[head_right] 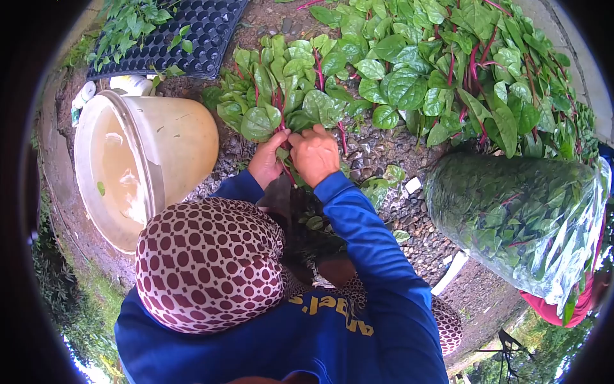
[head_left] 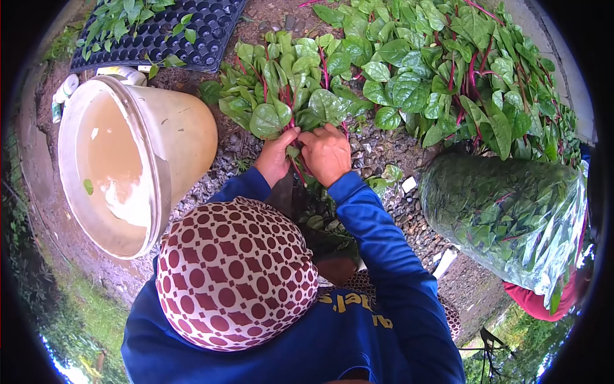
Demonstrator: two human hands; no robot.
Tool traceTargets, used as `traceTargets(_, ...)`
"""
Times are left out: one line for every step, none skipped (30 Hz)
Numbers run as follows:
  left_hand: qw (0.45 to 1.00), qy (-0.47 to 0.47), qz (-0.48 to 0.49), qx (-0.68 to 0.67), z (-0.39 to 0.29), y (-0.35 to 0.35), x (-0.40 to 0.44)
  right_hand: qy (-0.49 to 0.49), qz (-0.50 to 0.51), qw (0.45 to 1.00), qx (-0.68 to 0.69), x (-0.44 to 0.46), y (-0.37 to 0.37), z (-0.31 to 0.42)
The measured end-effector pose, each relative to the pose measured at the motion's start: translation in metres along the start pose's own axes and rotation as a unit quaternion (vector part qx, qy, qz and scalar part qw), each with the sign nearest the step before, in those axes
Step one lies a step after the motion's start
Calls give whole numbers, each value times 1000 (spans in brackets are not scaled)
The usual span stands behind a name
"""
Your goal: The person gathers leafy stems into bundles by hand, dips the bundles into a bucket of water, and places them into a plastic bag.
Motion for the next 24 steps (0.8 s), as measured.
traceTargets(1000,9,-2,2,-1,-1,1,11,6,1000,1,-1,0,-2)
traceTargets(1000,19,-6,4,-4,-3,2,21,13,1000,3,-1,0,-3)
traceTargets(1000,7,-15,5,-6,-5,0,79,1,997,9,-3,-5,-12)
traceTargets(1000,22,-14,4,-10,-6,-1,138,-10,990,16,-8,-15,-28)
traceTargets(999,38,-13,1,-15,-7,-3,195,-22,980,22,-13,-26,-46)
traceTargets(998,54,-12,-2,-19,-9,-4,309,91,946,-24,-22,-32,-77)
traceTargets(998,66,0,10,-23,-16,-3,292,160,941,-62,-34,-37,-106)
traceTargets(998,69,7,11,-25,-20,-6,228,288,923,-120,-50,-35,-132)
traceTargets(997,73,14,13,-27,-23,-9,193,387,893,-123,-55,-33,-142)
traceTargets(997,75,21,17,-30,-26,-11,199,368,901,-112,-54,-29,-148)
traceTargets(999,42,20,19,-23,-37,-4,207,349,908,-102,-56,-24,-152)
traceTargets(999,30,21,20,-21,-39,-6,213,330,915,-93,-49,-21,-143)
traceTargets(999,19,21,19,-20,-40,-10,278,279,915,-92,-48,-9,-140)
traceTargets(1000,12,23,18,-21,-39,-12,289,265,913,-110,-47,3,-133)
traceTargets(999,14,25,16,-21,-40,-9,299,250,912,-128,-43,14,-125)
traceTargets(999,17,26,15,-20,-42,-6,310,235,910,-145,-43,22,-125)
traceTargets(999,18,27,15,-19,-45,-2,313,199,916,-155,-48,35,-134)
traceTargets(999,20,27,17,-20,-44,-2,348,169,915,-113,-50,38,-140)
traceTargets(999,22,26,20,-21,-44,-3,382,138,911,-70,-52,39,-148)
traceTargets(999,24,26,22,-22,-44,-3,415,107,903,-28,-55,38,-158)
traceTargets(998,43,19,33,-25,-44,-6,435,76,896,38,-52,34,-162)
traceTargets(997,61,13,43,-26,-42,-8,453,64,887,69,-51,34,-162)
traceTargets(995,80,8,52,-28,-39,-10,468,50,877,99,-47,34,-163)
traceTargets(993,102,9,54,-29,-38,-9,482,37,866,128,-41,32,-159)
Point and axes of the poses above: each hand's wrist, its own x-axis towards the middle knuckle, its own y-axis out of the palm, z = x × y, the point moved 5 cm from there along x, towards the middle knuckle, and after that the axes turned 15 degrees about -z, right-handed, at the moved point
